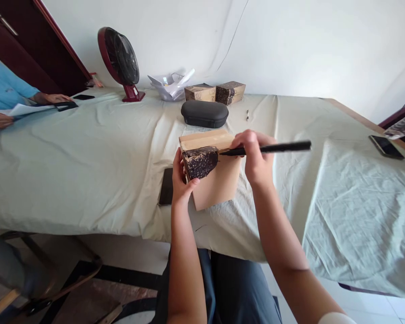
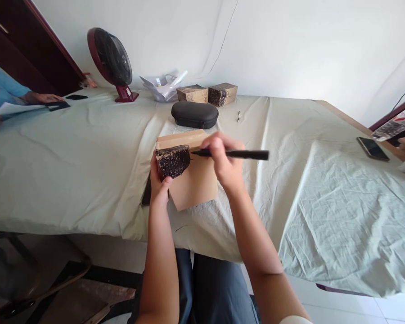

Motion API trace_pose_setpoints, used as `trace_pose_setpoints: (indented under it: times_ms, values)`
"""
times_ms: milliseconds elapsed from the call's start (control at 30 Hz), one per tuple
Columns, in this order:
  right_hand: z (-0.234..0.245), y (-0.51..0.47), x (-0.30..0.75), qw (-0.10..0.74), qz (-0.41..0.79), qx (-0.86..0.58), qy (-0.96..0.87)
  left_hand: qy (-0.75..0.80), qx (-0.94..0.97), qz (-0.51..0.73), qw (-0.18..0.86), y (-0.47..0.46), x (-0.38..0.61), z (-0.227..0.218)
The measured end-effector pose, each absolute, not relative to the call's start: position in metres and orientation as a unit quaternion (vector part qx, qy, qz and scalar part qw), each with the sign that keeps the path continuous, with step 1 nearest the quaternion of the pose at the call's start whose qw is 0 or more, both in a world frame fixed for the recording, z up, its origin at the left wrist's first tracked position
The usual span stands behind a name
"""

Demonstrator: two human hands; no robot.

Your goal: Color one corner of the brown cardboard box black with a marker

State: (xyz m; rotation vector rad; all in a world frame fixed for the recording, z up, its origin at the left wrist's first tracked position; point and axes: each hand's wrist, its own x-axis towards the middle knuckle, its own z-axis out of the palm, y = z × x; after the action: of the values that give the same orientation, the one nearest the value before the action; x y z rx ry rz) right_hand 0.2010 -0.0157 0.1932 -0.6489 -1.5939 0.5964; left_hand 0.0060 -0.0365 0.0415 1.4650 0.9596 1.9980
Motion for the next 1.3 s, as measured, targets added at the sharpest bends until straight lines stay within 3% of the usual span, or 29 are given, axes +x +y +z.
trace_pose_setpoints:
  times_ms: [100, 200, 367, 467, 533, 600, 700, 800, 1300]
  values:
    - [0.169, -0.021, 0.226, 0.672, 0.239, -0.310, -0.628, 0.357, 0.503, 0.742, 0.261, -0.032, 0.006, 0.040]
    - [0.139, -0.027, 0.268, 0.628, 0.250, -0.410, -0.612, 0.358, 0.479, 0.756, 0.266, -0.028, 0.005, 0.038]
    - [0.088, -0.034, 0.326, 0.471, 0.539, -0.439, -0.544, 0.347, 0.498, 0.764, 0.219, -0.025, 0.002, 0.034]
    - [0.064, -0.030, 0.334, 0.460, 0.589, -0.446, -0.493, 0.347, 0.517, 0.758, 0.196, -0.024, 0.000, 0.031]
    - [0.054, -0.025, 0.330, 0.465, 0.532, -0.475, -0.525, 0.356, 0.513, 0.756, 0.197, -0.024, -0.001, 0.029]
    - [0.047, -0.022, 0.323, 0.436, 0.403, -0.526, -0.609, 0.367, 0.507, 0.754, 0.202, -0.023, -0.002, 0.028]
    - [0.041, -0.024, 0.316, 0.285, 0.176, -0.579, -0.743, 0.384, 0.503, 0.744, 0.216, -0.021, -0.004, 0.024]
    - [0.037, -0.031, 0.314, 0.158, 0.060, -0.596, -0.785, 0.386, 0.500, 0.742, 0.226, -0.018, -0.006, 0.019]
    - [0.040, -0.010, 0.261, 0.100, 0.040, -0.636, -0.764, 0.374, 0.489, 0.748, 0.249, -0.018, 0.001, 0.023]
